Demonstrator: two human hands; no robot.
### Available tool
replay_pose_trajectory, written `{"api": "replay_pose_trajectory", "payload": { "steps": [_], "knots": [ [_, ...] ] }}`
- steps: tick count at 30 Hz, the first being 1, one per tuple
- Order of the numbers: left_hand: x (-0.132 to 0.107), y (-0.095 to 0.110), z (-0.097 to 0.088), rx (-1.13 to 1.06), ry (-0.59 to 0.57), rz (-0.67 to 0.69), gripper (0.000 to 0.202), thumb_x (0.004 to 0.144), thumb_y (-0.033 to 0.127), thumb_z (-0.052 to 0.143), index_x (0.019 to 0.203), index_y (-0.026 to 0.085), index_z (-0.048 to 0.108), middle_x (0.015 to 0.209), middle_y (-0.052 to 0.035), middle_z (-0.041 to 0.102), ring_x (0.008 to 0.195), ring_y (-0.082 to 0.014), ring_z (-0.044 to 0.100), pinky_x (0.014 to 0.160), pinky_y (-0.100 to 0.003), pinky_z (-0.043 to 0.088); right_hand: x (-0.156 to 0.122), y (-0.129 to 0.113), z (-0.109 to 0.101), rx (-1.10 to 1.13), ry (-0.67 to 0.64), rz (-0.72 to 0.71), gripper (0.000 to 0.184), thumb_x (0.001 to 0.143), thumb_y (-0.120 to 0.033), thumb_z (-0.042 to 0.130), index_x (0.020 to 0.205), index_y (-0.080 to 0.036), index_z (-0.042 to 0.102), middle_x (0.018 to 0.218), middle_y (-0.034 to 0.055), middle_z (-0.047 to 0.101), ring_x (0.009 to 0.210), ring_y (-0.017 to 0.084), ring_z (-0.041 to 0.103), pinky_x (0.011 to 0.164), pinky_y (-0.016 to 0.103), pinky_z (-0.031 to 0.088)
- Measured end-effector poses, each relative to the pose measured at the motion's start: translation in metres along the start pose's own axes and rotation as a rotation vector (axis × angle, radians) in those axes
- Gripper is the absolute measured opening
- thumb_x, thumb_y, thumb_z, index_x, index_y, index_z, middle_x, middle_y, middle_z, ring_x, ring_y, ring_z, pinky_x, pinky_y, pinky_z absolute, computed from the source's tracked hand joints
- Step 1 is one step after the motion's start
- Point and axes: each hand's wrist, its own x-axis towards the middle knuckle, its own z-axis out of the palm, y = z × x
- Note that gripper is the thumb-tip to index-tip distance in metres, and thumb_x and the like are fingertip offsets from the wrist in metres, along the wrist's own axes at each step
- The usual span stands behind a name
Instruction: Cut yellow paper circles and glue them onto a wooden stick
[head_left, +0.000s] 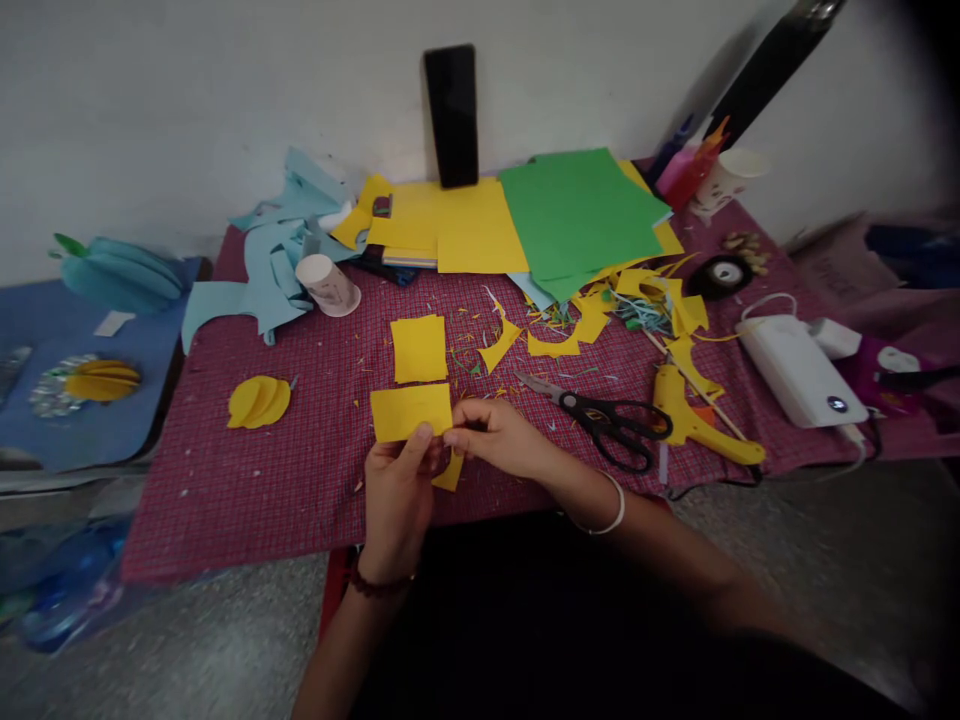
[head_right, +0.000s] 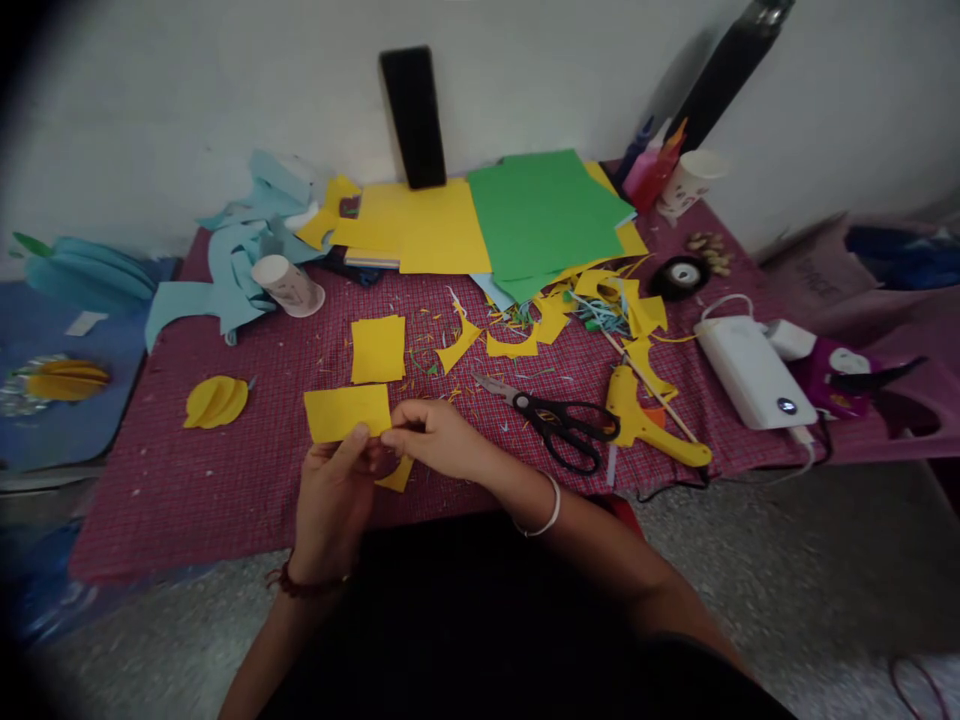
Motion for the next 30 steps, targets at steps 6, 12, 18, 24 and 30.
{"api": "replay_pose_trajectory", "payload": {
  "steps": [6,12,18,24,30],
  "knots": [
    [-0.004,0.007,0.001,-0.026,0.000,-0.019,0.022,0.058,0.020,0.081,0.074,0.015,0.066,0.057,0.0042,0.060,0.046,-0.0052,0.049,0.045,-0.017,0.037,-0.006,-0.007,-0.005,0.034,-0.001,-0.074,0.025,0.092,-0.037,0.046,0.079,-0.018,0.056,0.070,0.0000,0.058,0.062,0.010,0.054,0.060,0.025,0.044],
    [-0.006,0.004,0.000,0.012,-0.028,0.008,0.018,0.060,0.021,0.079,0.069,0.014,0.065,0.056,0.0037,0.061,0.045,-0.0054,0.050,0.045,-0.017,0.037,-0.008,-0.010,-0.002,-0.122,-0.062,-0.087,0.037,0.095,-0.043,0.039,0.071,-0.018,0.053,0.062,-0.0009,0.054,0.056,0.010,0.051,0.054,0.024,0.042],
    [-0.013,0.000,-0.003,0.282,-0.018,0.226,0.009,0.071,0.022,0.071,0.075,0.014,0.068,0.070,-0.0010,0.068,0.062,-0.0126,0.062,0.062,-0.023,0.049,-0.008,-0.011,0.000,-0.212,-0.096,-0.057,0.030,0.095,-0.032,0.039,0.073,-0.017,0.055,0.061,-0.0015,0.054,0.054,0.010,0.050,0.053,0.024,0.041],
    [-0.014,0.003,-0.008,0.780,0.087,0.627,0.008,0.071,0.023,0.071,0.067,0.019,0.065,0.066,0.0002,0.061,0.064,-0.0151,0.056,0.066,-0.026,0.046,-0.006,-0.011,0.000,-0.224,-0.101,-0.044,0.032,0.095,-0.030,0.038,0.068,-0.018,0.051,0.060,-0.0017,0.053,0.055,0.010,0.050,0.054,0.024,0.040],
    [-0.006,0.002,-0.014,0.931,-0.021,0.842,0.019,0.071,0.014,0.070,0.057,0.021,0.059,0.063,-0.0004,0.057,0.064,-0.0150,0.052,0.065,-0.027,0.042,-0.004,-0.007,-0.001,-0.192,-0.113,-0.019,0.033,0.095,-0.028,0.037,0.066,-0.019,0.049,0.060,-0.0017,0.053,0.054,0.009,0.049,0.053,0.024,0.040]
  ]
}}
